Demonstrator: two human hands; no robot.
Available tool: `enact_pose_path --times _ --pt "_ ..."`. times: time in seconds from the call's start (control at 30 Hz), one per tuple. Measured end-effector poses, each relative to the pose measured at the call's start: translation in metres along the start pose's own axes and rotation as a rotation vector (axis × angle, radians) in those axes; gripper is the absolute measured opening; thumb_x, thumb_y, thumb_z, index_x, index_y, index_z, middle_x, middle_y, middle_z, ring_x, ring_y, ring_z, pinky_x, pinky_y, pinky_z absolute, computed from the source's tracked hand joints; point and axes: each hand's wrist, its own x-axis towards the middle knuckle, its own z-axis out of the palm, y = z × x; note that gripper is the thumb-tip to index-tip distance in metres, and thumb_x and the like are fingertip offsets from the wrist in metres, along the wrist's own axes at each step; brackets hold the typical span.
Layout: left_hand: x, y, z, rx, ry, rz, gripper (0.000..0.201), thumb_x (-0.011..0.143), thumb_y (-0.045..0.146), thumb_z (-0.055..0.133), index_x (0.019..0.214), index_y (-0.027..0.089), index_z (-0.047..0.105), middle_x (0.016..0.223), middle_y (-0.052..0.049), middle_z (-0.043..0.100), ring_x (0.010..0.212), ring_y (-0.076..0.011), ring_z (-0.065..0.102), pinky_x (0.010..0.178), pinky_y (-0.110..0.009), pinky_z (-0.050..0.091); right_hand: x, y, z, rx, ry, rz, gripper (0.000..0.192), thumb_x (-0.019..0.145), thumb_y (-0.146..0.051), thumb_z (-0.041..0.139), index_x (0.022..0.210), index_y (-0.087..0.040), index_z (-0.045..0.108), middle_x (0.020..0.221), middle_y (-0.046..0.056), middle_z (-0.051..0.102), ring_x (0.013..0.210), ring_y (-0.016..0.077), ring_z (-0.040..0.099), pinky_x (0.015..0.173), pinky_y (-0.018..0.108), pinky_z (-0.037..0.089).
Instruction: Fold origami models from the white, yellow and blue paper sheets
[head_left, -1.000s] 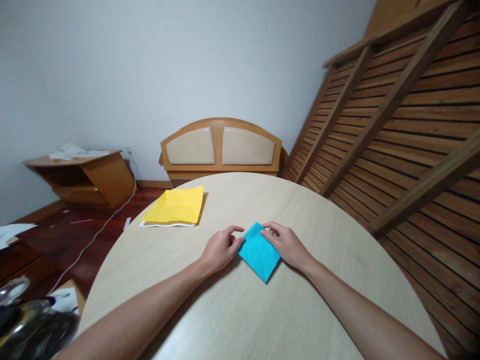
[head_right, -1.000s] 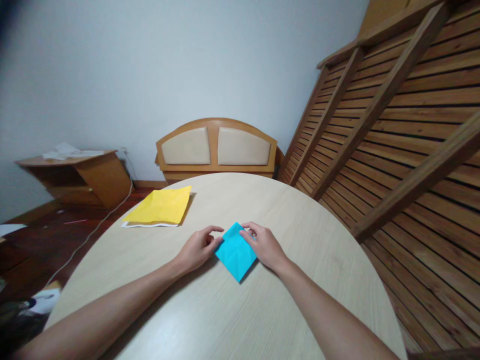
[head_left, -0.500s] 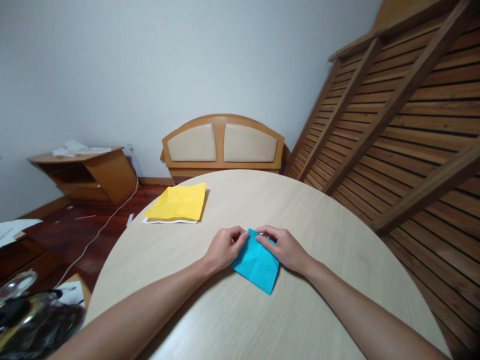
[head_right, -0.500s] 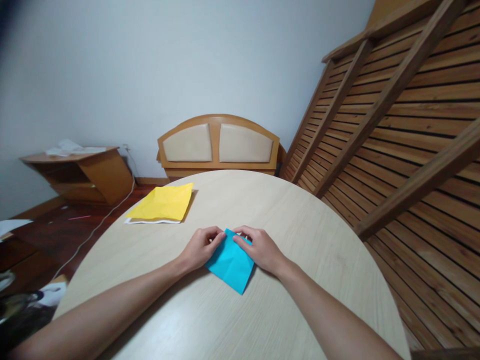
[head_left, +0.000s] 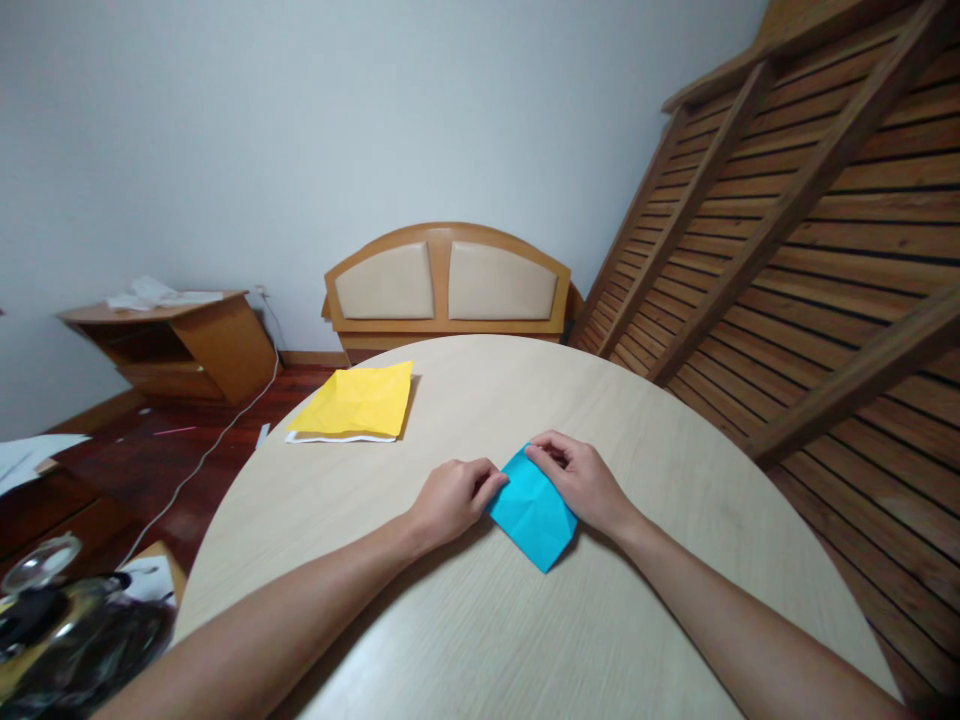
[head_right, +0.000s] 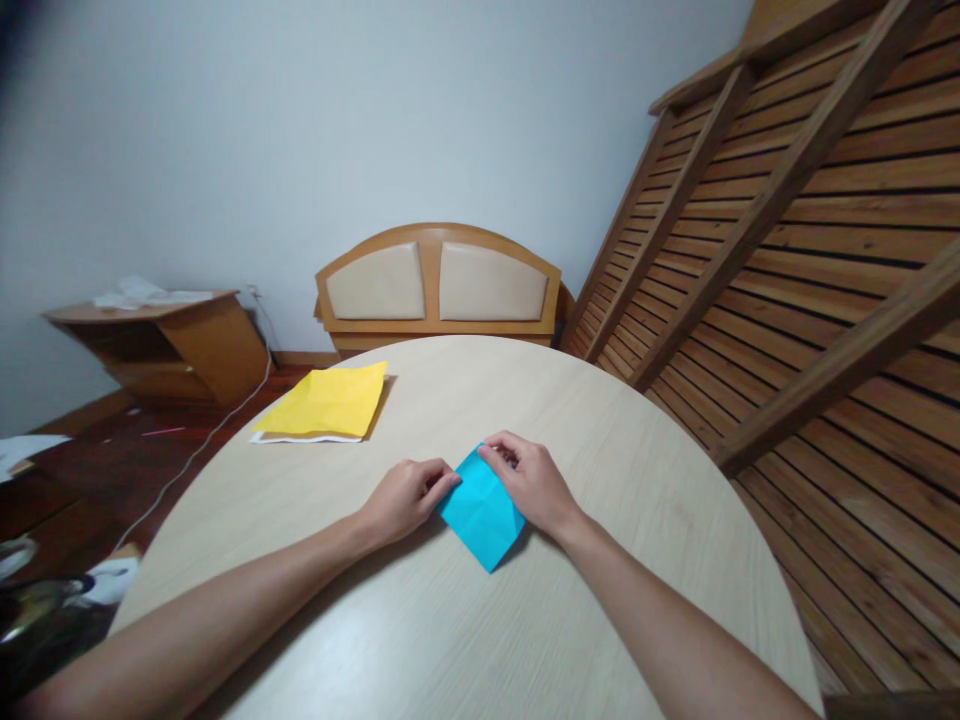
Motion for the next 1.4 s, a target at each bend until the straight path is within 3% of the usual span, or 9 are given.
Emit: enact_pose_path --times 0.33,0.5,0.63,0.73,0.83,0.9,1.0,1.23,1.4 --pt "0.001 -0.001 -0.003 0.224 -0.009 -0.067 0.041 0.102 0.042 0.04 0.083 0.019 0.069 0.074 -0.005 0.072 0.065 -0.0178 0.063 0.058 -0.028 0.033 0.006 0.018 -0.019 -0.162 0.013 0.041 0.029 0.092 -0.044 0.06 0.104 -0.021 0.071 0.079 0.002 0.07 0.066 0.0184 0.062 0.061 0.031 0.047" --pt "0.003 -0.011 -0.007 0.354 -0.001 -0.145 0.04 0.1 0.04 0.041 0.083 0.02 0.071 0.078 -0.007 0.074 0.071 -0.0198 0.067 0.06 -0.028 0.036 0.004 0.007 -0.022 -0.45 0.078 -0.181 0.019 0.096 -0.033 0.056 0.098 -0.022 0.072 0.099 0.007 0.073 0.084 0.0218 0.065 0.08 0.038 0.051" --pt "0.004 -0.013 -0.009 0.402 0.001 -0.119 0.041 0.099 0.041 0.042 0.081 0.02 0.071 0.079 -0.008 0.074 0.072 -0.0218 0.068 0.061 -0.029 0.04 -0.006 -0.006 -0.011 -0.522 -0.24 -0.341 0.034 0.095 -0.039 0.059 0.125 -0.025 0.067 0.13 0.01 0.066 0.122 0.0274 0.057 0.105 0.045 0.043" --pt "0.003 -0.015 -0.009 0.428 -0.001 -0.116 0.038 0.098 0.04 0.043 0.08 0.019 0.07 0.078 -0.01 0.073 0.072 -0.0232 0.068 0.065 -0.03 0.046 -0.015 0.001 -0.002 -0.579 -0.43 -0.236 0.071 0.089 -0.058 0.063 0.15 -0.027 0.045 0.158 0.012 0.041 0.146 0.0331 0.034 0.119 0.054 0.024" --pt "0.004 -0.02 -0.008 0.407 0.056 -0.022 0.022 0.092 0.033 0.055 0.098 0.017 0.068 0.094 -0.012 0.074 0.088 -0.026 0.068 0.077 -0.035 0.052 -0.019 0.014 0.001 -0.559 -0.538 -0.119 0.081 0.091 -0.065 0.055 0.157 -0.028 0.03 0.165 0.009 0.025 0.152 0.0328 0.018 0.123 0.056 0.011" --pt "0.005 -0.025 -0.007 0.356 0.072 0.135 0.031 0.088 0.024 0.058 0.117 0.015 0.063 0.12 -0.015 0.069 0.109 -0.0271 0.064 0.093 -0.039 0.051 -0.018 0.02 0.0 -0.548 -0.561 -0.102 0.08 0.092 -0.066 0.052 0.158 -0.029 0.028 0.165 0.008 0.022 0.153 0.0325 0.013 0.123 0.057 0.009" --pt "0.008 -0.031 -0.004 0.286 -0.025 0.284 0.042 0.09 0.015 0.052 0.132 0.015 0.058 0.142 -0.014 0.058 0.13 -0.0249 0.055 0.11 -0.042 0.043 -0.016 0.02 -0.001 -0.557 -0.567 -0.1 0.079 0.093 -0.067 0.05 0.158 -0.03 0.026 0.166 0.008 0.021 0.153 0.0327 0.012 0.123 0.059 0.006" --pt "0.003 -0.03 -0.012 0.377 -0.204 0.151 0.049 0.1 0.029 0.041 0.147 0.021 0.047 0.158 -0.008 0.039 0.147 -0.0356 0.033 0.117 -0.059 0.03 -0.015 0.022 -0.014 -0.605 -0.59 -0.042 0.083 0.091 -0.07 0.049 0.159 -0.03 0.023 0.165 0.008 0.021 0.153 0.0353 0.01 0.122 0.061 0.008" --pt "0.003 -0.032 -0.014 0.372 -0.176 0.186 0.052 0.097 0.032 0.047 0.148 0.018 0.046 0.159 -0.012 0.038 0.148 -0.0358 0.029 0.118 -0.059 0.028 -0.011 0.021 -0.02 -0.619 -0.49 -0.138 0.083 0.084 -0.067 0.063 0.153 -0.025 0.042 0.16 0.011 0.036 0.151 0.0379 0.02 0.122 0.061 0.012"
